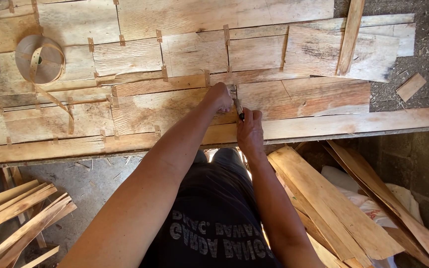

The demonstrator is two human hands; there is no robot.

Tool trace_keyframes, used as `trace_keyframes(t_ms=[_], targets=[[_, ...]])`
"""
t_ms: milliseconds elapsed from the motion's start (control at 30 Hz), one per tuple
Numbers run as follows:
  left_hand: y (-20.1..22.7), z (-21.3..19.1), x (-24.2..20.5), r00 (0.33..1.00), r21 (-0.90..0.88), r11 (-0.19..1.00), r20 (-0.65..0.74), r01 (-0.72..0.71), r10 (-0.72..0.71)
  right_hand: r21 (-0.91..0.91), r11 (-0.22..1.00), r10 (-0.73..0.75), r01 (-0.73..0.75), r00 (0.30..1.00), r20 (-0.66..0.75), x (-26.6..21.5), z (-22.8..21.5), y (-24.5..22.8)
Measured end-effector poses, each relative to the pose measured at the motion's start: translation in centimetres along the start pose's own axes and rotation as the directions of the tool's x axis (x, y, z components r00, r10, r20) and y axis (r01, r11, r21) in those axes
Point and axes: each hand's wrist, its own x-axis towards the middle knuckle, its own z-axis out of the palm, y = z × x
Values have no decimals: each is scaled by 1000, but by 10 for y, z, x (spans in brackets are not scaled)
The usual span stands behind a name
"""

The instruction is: Applying thin wood strips and veneer to a wooden surface using glue and a utility knife.

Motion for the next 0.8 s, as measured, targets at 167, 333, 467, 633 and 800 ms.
trace_keyframes(t_ms=[167,333,467,633,800], targets=[[-9,12,-15,973,-82,983,-182,-161,144,-43,998,-50,48,998,-37,-3,9,5],[-11,26,-70,886,-311,884,-418,-349,203,-39,997,-65,63,996,-60,-9,12,6],[-18,41,-115,804,-442,745,-558,-499,207,-40,999,-29,27,999,-30,-18,-1,-12],[-53,73,-124,694,-573,442,-697,-691,182,-7,989,146,-147,985,-94,-1,1,9],[-121,131,-172,477,-482,14,-872,-876,-109,-108,988,98,-112,988,-121,49,16,36]])
